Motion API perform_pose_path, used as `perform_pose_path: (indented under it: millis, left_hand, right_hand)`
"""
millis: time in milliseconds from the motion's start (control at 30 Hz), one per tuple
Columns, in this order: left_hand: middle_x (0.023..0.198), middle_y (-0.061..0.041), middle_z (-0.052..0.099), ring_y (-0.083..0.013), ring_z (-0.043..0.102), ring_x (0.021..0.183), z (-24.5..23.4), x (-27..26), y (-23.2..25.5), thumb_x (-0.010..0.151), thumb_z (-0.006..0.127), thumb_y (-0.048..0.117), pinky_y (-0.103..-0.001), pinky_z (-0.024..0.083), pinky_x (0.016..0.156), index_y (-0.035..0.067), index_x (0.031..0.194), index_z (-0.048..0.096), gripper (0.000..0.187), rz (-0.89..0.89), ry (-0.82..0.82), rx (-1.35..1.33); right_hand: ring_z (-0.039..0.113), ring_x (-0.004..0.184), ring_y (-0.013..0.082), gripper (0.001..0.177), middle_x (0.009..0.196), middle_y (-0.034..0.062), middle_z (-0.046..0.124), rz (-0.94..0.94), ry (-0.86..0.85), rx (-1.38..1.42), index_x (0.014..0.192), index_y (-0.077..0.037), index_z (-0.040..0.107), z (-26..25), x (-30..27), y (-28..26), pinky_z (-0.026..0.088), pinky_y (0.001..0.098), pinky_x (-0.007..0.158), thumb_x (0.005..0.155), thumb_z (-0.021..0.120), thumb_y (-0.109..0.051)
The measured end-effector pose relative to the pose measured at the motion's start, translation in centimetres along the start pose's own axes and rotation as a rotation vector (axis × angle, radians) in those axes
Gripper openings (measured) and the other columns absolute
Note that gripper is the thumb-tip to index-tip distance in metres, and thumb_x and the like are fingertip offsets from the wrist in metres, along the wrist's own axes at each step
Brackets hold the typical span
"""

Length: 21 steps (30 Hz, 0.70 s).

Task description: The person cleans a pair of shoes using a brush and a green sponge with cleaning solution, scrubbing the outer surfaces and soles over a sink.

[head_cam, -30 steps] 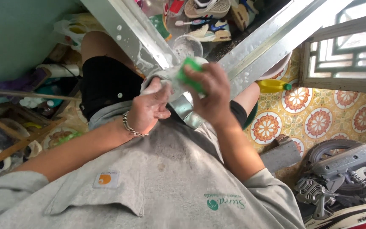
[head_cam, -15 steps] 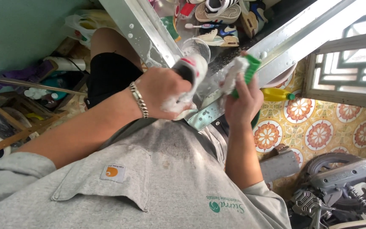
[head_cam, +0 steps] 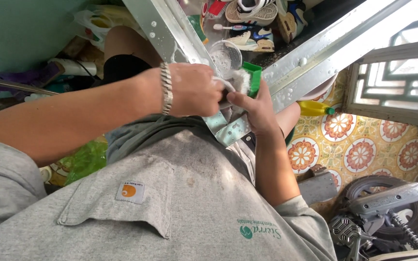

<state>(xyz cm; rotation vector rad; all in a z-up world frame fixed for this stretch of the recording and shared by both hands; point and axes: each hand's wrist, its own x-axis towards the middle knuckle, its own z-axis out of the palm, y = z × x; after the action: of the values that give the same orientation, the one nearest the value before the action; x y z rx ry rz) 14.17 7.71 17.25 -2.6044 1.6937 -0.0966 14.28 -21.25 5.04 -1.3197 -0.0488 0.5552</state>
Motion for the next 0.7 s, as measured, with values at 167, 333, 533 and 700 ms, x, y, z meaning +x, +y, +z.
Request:
perform_pose_path:
  millis: [167,333,533,700]
  left_hand:
    - [0.15,-0.004,0.082,-0.0226,0.081,0.134,0.9,-4.1,-2.6,0.127,0.102,0.026,-0.045,0.062,0.121,0.027,0.154,0.077,0.036,-0.241,0.819,0.294]
    - [0.158,-0.022,0.058,-0.0414,0.063,0.15,4.6,-2.4,1.9,0.12,0.077,0.059,-0.06,0.056,0.134,0.005,0.157,0.05,0.071,-0.946,1.124,-0.629]
    - [0.164,-0.028,0.079,-0.0431,0.081,0.151,8.0,2.0,3.3,0.123,0.057,0.074,-0.061,0.071,0.132,0.002,0.177,0.06,0.09,-0.545,1.257,-2.26]
    - [0.154,-0.026,0.072,-0.0419,0.072,0.146,8.6,0.6,-1.3,0.111,0.068,0.034,-0.06,0.067,0.13,0.0,0.168,0.062,0.067,-0.875,1.529,-2.542]
  right_hand:
    - [0.081,0.086,0.0282,0.037,0.11,0.0141,0.085,0.001,0.182,0.247,0.129,0.001,0.077,2.5,-1.5,-2.7,0.066,0.0391,0.075,0.098,0.088,-0.014]
    - [0.082,0.099,0.0347,0.03,0.119,0.02,0.083,-0.047,0.213,0.47,0.133,0.004,0.076,3.8,-2.0,-2.5,0.066,0.0436,0.082,0.105,0.076,-0.007]
    - [0.088,0.095,0.0429,0.037,0.103,0.0313,0.084,0.094,0.13,0.405,0.131,0.014,0.072,7.5,-0.6,-3.5,0.07,0.0458,0.074,0.105,0.085,-0.009]
    - [0.084,0.091,0.032,0.048,0.133,0.0277,0.085,0.205,0.109,0.241,0.158,0.004,0.055,6.4,2.4,-6.4,0.074,0.0402,0.078,0.122,0.067,-0.026]
